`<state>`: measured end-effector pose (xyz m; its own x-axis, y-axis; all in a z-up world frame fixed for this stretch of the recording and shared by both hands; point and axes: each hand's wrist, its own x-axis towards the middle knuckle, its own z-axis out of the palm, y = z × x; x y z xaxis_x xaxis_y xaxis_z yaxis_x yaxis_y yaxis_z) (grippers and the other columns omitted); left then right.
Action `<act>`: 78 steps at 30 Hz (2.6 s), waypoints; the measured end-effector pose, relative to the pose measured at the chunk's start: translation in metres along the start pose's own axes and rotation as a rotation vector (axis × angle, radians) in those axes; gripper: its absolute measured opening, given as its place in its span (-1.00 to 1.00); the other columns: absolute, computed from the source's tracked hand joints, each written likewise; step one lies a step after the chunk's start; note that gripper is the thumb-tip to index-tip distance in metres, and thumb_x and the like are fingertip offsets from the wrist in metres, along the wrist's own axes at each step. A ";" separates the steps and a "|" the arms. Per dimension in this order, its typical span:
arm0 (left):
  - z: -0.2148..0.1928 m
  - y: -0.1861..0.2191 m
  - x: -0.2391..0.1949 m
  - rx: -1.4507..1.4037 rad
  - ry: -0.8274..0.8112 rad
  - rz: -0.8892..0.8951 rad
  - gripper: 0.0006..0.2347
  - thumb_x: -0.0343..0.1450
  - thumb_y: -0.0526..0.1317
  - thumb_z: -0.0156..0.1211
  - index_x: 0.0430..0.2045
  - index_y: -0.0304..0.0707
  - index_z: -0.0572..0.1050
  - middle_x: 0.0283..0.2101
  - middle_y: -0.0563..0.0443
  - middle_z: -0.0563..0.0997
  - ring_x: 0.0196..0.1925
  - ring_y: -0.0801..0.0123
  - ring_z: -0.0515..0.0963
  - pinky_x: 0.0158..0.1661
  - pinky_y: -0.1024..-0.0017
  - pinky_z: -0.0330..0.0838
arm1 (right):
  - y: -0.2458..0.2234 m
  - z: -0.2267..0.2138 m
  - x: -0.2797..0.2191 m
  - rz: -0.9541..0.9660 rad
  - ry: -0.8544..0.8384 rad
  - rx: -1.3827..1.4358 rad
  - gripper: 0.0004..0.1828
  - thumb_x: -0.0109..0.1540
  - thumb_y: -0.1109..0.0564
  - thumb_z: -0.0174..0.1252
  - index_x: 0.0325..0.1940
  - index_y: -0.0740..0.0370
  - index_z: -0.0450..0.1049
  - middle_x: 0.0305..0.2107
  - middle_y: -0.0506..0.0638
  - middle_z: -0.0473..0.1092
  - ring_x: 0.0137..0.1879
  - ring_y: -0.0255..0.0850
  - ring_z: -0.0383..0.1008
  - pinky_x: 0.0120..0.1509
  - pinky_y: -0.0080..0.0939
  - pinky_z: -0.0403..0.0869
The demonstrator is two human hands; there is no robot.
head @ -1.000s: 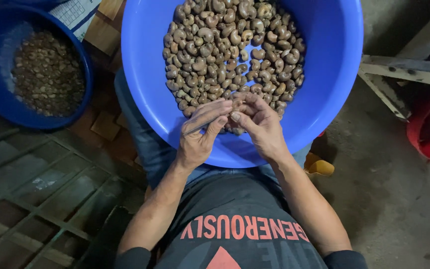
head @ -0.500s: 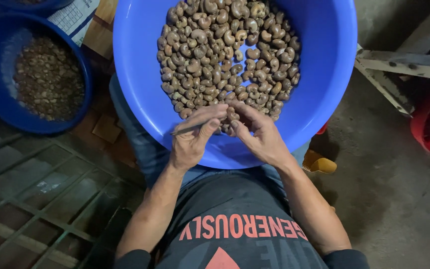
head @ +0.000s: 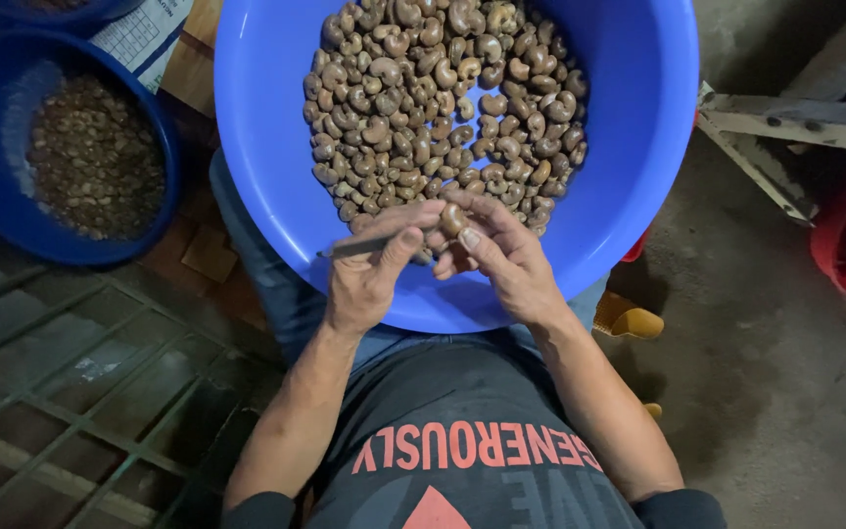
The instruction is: Manually cleaning and scraping cashew nuts using a small tool to remove skins or imperfections.
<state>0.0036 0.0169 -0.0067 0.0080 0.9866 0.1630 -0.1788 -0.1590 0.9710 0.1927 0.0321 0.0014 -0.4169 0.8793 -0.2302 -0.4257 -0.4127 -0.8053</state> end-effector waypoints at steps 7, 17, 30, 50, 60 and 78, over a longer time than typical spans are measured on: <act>0.011 0.002 -0.012 -0.169 0.010 -0.091 -0.72 0.70 -0.30 0.01 0.19 -0.62 0.50 0.14 -0.42 0.67 0.14 0.10 0.70 0.06 0.10 0.70 | 0.012 0.003 -0.001 0.014 0.103 0.193 -0.53 0.42 0.19 -0.04 0.38 0.49 0.18 -0.16 0.32 0.52 -0.16 0.00 0.66 -0.05 -0.03 0.71; 0.010 -0.015 -0.020 -0.175 0.063 -0.100 -0.74 0.69 -0.30 0.04 0.14 -0.63 0.54 0.26 -0.51 0.58 0.24 -0.09 0.65 0.11 0.01 0.65 | 0.017 0.004 0.000 -0.016 0.127 0.208 -0.51 0.43 0.15 -0.05 0.39 0.50 0.19 -0.12 0.21 0.47 -0.04 0.03 0.64 0.09 0.05 0.66; 0.006 -0.002 -0.010 -0.078 0.043 -0.149 -0.76 0.68 -0.27 0.07 0.08 -0.51 0.59 0.23 -0.44 0.62 0.31 -0.16 0.59 0.22 -0.01 0.62 | -0.014 0.004 0.002 -0.142 0.138 -0.439 -0.60 0.36 0.29 0.15 0.27 0.51 0.39 -0.17 0.29 0.52 -0.09 -0.07 0.57 0.02 0.00 0.62; 0.010 -0.001 -0.013 0.068 0.056 -0.090 -0.76 0.70 -0.26 0.01 0.09 -0.50 0.57 0.14 -0.42 0.67 0.27 -0.19 0.63 0.22 -0.12 0.66 | -0.022 0.015 0.000 -0.206 0.144 -0.605 -0.65 0.37 0.26 0.14 0.23 0.44 0.45 -0.22 0.25 0.51 -0.17 -0.07 0.60 -0.12 -0.05 0.61; 0.014 0.008 -0.012 0.026 -0.025 -0.106 -0.80 0.67 -0.28 0.10 0.03 -0.43 0.63 0.23 -0.39 0.63 0.32 -0.21 0.60 0.25 -0.19 0.60 | -0.016 0.013 -0.005 -0.306 0.196 -0.745 -0.62 0.26 0.32 0.32 0.15 0.49 0.49 -0.27 0.20 0.47 -0.22 -0.06 0.58 -0.20 -0.15 0.60; -0.004 0.002 -0.013 0.125 0.096 -0.242 -0.77 0.69 -0.35 0.02 0.02 -0.63 0.60 -0.06 -0.50 0.72 0.01 -0.21 0.75 0.05 -0.09 0.70 | -0.021 -0.239 -0.067 0.233 1.030 -1.219 -0.53 0.50 -0.27 0.15 -0.27 0.10 0.51 -0.55 0.05 0.47 -0.44 -0.09 0.55 -0.39 -0.16 0.51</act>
<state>-0.0009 0.0034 -0.0074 -0.0581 0.9944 -0.0879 -0.0598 0.0844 0.9946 0.4211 0.0383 -0.0966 0.5255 0.8134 -0.2496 0.6362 -0.5704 -0.5195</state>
